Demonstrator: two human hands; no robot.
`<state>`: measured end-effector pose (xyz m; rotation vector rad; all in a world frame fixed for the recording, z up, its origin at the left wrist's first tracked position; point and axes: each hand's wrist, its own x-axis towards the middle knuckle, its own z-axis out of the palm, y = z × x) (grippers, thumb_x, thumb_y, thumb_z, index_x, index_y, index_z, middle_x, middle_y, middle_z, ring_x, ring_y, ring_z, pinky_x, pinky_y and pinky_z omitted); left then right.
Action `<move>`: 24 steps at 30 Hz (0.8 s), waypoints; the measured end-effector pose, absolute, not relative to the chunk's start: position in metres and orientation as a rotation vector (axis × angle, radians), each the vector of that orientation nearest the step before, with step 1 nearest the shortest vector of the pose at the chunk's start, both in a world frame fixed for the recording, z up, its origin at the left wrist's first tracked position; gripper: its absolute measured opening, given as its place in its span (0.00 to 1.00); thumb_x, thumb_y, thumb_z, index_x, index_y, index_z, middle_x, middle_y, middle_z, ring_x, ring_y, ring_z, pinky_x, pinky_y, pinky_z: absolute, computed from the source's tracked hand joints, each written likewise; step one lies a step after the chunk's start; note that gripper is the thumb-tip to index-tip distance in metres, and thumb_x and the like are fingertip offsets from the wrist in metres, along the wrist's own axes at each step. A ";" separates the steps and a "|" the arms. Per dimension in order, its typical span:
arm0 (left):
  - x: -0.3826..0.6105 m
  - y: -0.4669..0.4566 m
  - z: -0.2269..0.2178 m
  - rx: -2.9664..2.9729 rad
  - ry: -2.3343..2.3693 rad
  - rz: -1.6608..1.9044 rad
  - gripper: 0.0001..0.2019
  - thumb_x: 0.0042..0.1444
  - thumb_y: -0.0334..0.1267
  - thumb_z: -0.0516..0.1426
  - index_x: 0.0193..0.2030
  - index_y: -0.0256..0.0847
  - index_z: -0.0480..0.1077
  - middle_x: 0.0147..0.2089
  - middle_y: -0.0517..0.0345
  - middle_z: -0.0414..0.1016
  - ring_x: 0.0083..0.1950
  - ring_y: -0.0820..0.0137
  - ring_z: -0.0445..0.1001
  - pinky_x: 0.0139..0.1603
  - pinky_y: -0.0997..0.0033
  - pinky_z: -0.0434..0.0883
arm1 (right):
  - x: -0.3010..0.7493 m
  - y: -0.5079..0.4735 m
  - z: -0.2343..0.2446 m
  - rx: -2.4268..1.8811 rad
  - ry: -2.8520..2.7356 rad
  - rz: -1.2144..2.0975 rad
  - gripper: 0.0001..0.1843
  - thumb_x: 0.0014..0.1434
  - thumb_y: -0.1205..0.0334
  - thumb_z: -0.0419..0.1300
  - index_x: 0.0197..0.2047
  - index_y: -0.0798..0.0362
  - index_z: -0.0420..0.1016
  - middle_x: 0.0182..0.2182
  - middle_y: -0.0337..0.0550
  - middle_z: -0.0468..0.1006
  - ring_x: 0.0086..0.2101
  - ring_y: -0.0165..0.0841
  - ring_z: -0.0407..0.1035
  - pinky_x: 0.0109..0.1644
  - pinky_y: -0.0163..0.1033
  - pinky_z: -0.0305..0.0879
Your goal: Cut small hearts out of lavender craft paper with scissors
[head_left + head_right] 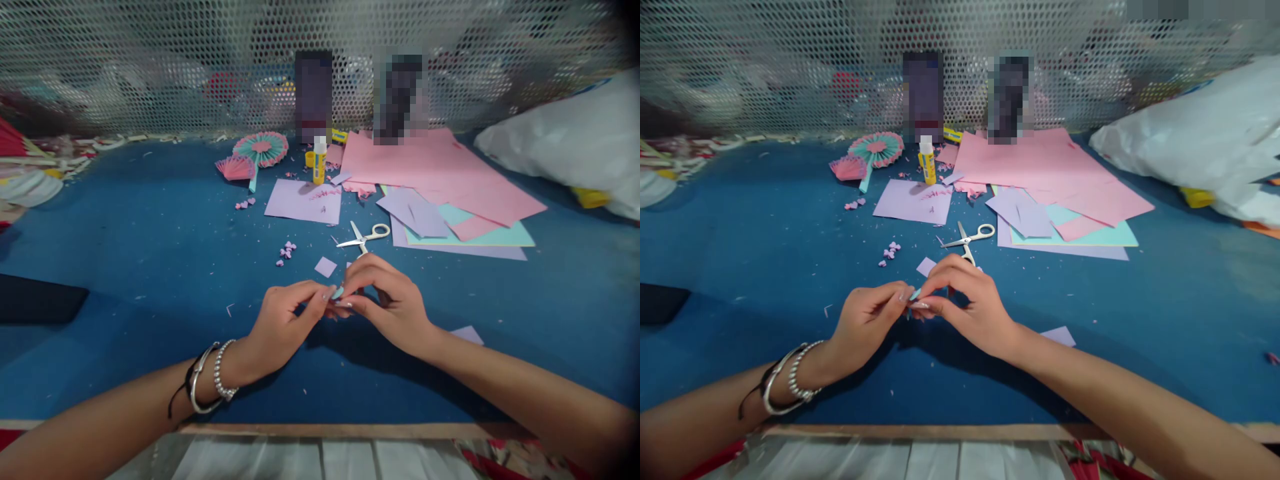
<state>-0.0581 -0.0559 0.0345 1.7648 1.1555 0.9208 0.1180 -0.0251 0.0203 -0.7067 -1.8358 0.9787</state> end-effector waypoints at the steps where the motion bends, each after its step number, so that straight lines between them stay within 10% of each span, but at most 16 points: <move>1: -0.058 -0.056 0.034 1.763 1.143 0.909 0.13 0.61 0.34 0.49 0.33 0.37 0.73 0.31 0.60 0.77 0.31 0.77 0.73 0.34 0.81 0.67 | 0.118 -0.025 0.020 -0.721 -1.823 0.988 0.03 0.54 0.67 0.61 0.33 0.51 0.71 0.29 0.38 0.69 0.33 0.29 0.65 0.36 0.37 0.62; 24: -0.063 -0.054 0.028 2.172 1.083 0.868 0.11 0.60 0.32 0.47 0.32 0.36 0.69 0.27 0.58 0.70 0.30 0.75 0.66 0.33 0.76 0.64 | 0.119 -0.021 0.021 -0.772 -1.756 1.136 0.04 0.50 0.69 0.64 0.27 0.51 0.75 0.29 0.38 0.70 0.32 0.28 0.66 0.35 0.36 0.63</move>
